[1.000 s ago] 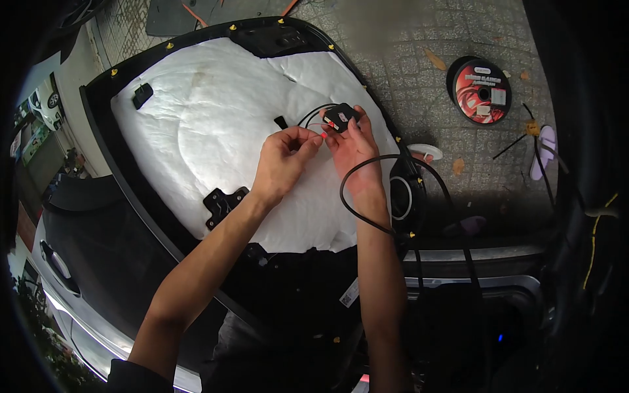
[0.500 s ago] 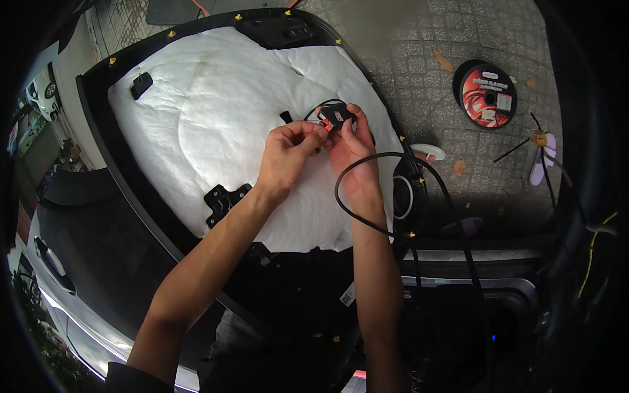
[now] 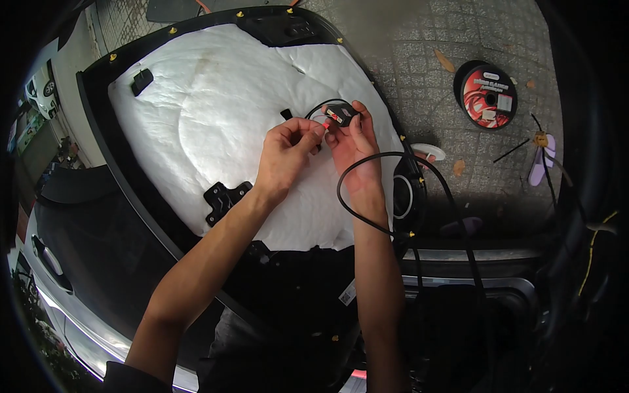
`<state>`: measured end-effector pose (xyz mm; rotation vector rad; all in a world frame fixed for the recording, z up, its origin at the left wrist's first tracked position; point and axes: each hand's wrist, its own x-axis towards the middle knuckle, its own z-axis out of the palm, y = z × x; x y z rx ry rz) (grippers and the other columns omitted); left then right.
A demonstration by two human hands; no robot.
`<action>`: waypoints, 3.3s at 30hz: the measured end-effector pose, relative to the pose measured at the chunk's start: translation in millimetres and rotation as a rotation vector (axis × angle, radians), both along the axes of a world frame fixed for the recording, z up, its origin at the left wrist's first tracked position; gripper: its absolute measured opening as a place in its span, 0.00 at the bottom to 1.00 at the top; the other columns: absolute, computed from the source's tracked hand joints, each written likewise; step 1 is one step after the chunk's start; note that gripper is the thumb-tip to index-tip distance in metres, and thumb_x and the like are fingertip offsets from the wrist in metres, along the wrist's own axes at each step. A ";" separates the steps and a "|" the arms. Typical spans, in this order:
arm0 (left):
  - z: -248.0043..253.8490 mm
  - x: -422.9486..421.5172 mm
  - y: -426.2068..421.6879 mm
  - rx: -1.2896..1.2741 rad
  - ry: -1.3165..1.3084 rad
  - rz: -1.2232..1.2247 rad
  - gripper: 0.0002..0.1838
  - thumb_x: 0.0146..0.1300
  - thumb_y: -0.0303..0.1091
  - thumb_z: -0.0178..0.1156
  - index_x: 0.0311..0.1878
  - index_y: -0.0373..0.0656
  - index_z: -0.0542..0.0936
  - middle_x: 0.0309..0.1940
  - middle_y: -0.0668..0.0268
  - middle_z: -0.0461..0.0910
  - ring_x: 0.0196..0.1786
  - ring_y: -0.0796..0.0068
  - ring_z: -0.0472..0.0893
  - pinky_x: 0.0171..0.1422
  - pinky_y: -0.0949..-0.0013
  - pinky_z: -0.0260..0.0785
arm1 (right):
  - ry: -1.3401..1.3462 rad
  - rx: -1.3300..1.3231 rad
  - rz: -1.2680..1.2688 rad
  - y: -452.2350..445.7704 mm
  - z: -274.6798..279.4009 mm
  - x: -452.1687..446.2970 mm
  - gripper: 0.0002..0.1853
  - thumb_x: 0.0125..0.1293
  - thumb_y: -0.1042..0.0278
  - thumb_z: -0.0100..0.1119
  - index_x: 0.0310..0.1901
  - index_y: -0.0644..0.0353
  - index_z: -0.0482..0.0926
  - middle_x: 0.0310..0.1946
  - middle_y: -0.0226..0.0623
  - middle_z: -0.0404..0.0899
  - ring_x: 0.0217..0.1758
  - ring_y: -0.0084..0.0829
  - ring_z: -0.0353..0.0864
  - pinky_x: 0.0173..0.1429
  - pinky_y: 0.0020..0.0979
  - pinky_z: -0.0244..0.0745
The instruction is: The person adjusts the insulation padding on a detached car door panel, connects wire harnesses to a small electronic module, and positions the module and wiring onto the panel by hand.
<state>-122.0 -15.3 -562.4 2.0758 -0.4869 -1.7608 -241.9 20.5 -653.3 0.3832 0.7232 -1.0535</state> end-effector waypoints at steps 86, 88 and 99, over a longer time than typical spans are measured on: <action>-1.8 -9.6 -0.7 -0.008 -0.193 0.023 0.10 0.68 0.32 0.59 0.40 0.33 0.81 0.23 0.67 0.79 0.23 0.82 0.76 0.22 0.76 0.68 | 0.192 -0.053 0.203 -5.3 15.0 -18.3 0.28 0.67 0.80 0.56 0.67 0.59 0.61 0.53 0.45 0.77 0.55 0.36 0.80 0.58 0.39 0.81; -1.2 -9.4 0.0 0.007 -0.200 0.037 0.10 0.68 0.32 0.59 0.40 0.33 0.82 0.24 0.67 0.79 0.23 0.83 0.76 0.22 0.76 0.68 | 0.190 -0.052 0.201 -4.8 15.8 -18.9 0.28 0.67 0.80 0.56 0.67 0.59 0.61 0.53 0.45 0.77 0.56 0.36 0.80 0.58 0.39 0.81; 0.9 -3.6 -4.4 0.026 -0.118 0.093 0.08 0.66 0.30 0.63 0.39 0.34 0.82 0.28 0.64 0.81 0.29 0.80 0.78 0.25 0.76 0.72 | 0.365 -0.085 0.271 -10.5 22.7 -13.9 0.27 0.65 0.81 0.57 0.66 0.62 0.63 0.51 0.44 0.78 0.53 0.34 0.81 0.56 0.37 0.83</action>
